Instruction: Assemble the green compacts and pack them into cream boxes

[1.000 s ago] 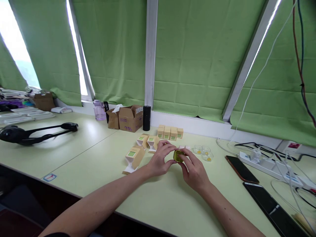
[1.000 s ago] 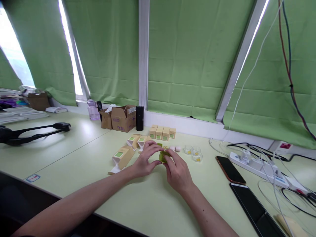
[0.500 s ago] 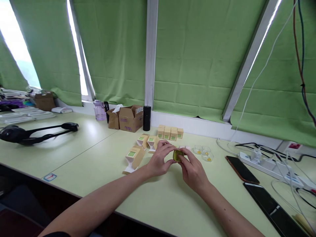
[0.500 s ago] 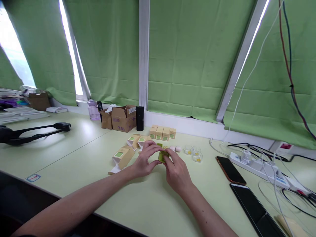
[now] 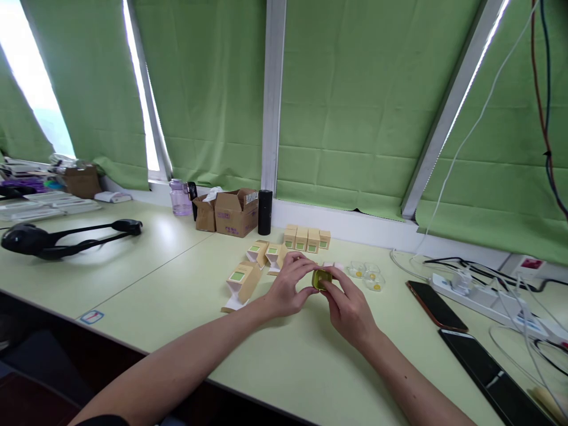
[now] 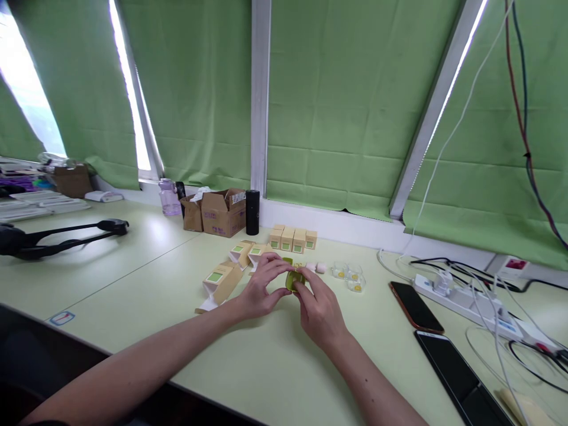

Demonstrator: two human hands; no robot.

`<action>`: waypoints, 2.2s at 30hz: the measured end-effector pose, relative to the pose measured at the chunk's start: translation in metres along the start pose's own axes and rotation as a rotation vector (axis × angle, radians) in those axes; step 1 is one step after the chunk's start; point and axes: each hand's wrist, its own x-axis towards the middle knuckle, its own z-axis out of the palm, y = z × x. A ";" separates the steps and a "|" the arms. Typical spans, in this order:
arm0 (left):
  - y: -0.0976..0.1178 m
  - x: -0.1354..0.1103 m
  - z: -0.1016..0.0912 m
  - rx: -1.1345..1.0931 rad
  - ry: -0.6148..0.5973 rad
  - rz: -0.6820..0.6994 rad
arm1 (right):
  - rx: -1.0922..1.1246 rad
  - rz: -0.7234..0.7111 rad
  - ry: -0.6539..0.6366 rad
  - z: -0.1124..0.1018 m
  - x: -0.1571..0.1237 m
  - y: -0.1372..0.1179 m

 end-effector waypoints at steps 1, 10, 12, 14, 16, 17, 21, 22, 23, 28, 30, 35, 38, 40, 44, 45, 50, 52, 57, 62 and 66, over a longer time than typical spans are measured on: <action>0.000 0.000 0.000 0.003 0.002 0.000 | -0.006 -0.003 -0.006 0.000 0.000 0.000; 0.000 0.000 0.000 0.004 0.001 -0.007 | -0.008 0.011 -0.011 0.000 0.001 0.000; 0.000 0.000 -0.001 0.007 0.001 -0.003 | 0.007 0.021 -0.002 0.001 0.000 0.000; 0.000 0.000 -0.001 0.011 0.001 -0.001 | 0.011 0.021 -0.002 0.001 0.000 0.000; 0.000 0.000 0.000 0.013 -0.001 -0.001 | 0.008 0.017 -0.014 0.001 0.001 0.000; 0.000 0.000 0.000 0.013 0.001 -0.002 | 0.006 0.016 -0.022 0.001 0.001 0.000; -0.001 0.000 0.000 0.010 0.008 -0.004 | 0.014 0.030 -0.046 0.001 0.002 -0.001; -0.001 0.000 0.000 0.007 0.008 -0.004 | 0.023 0.039 -0.047 0.001 0.002 -0.001; -0.001 0.000 0.000 0.003 0.008 -0.006 | 0.033 0.050 -0.047 0.000 0.002 -0.001; -0.003 0.000 0.002 -0.049 0.029 -0.066 | 0.066 0.097 -0.048 -0.002 -0.001 -0.003; -0.005 -0.001 0.004 -0.074 0.035 -0.110 | 0.086 0.105 -0.044 -0.003 -0.002 -0.004; -0.007 -0.001 0.006 -0.110 0.029 -0.173 | 0.148 0.135 -0.005 -0.003 -0.001 -0.006; -0.006 0.000 0.006 -0.116 0.009 -0.203 | 0.176 0.153 0.013 -0.003 -0.001 -0.006; -0.005 0.001 0.006 -0.118 0.007 -0.230 | 0.182 0.162 0.008 -0.002 -0.002 -0.005; -0.004 0.001 0.005 -0.123 -0.008 -0.257 | 0.171 0.159 0.006 -0.001 -0.004 -0.003; -0.004 0.001 0.005 -0.122 -0.016 -0.265 | 0.168 0.157 0.004 0.000 -0.004 -0.003; -0.005 -0.002 0.006 -0.120 -0.035 -0.315 | 0.184 0.174 -0.011 0.001 -0.005 -0.002; -0.005 -0.002 0.006 -0.107 -0.049 -0.317 | 0.193 0.182 -0.015 0.001 -0.005 -0.002; -0.003 -0.001 0.001 -0.076 -0.080 -0.274 | 0.267 0.265 -0.016 0.001 -0.003 -0.003; -0.003 0.001 -0.007 -0.027 -0.042 -0.215 | 0.385 0.455 -0.028 -0.003 0.001 -0.006; -0.002 0.000 -0.008 -0.037 -0.071 -0.153 | 0.468 0.531 -0.046 -0.004 0.001 -0.005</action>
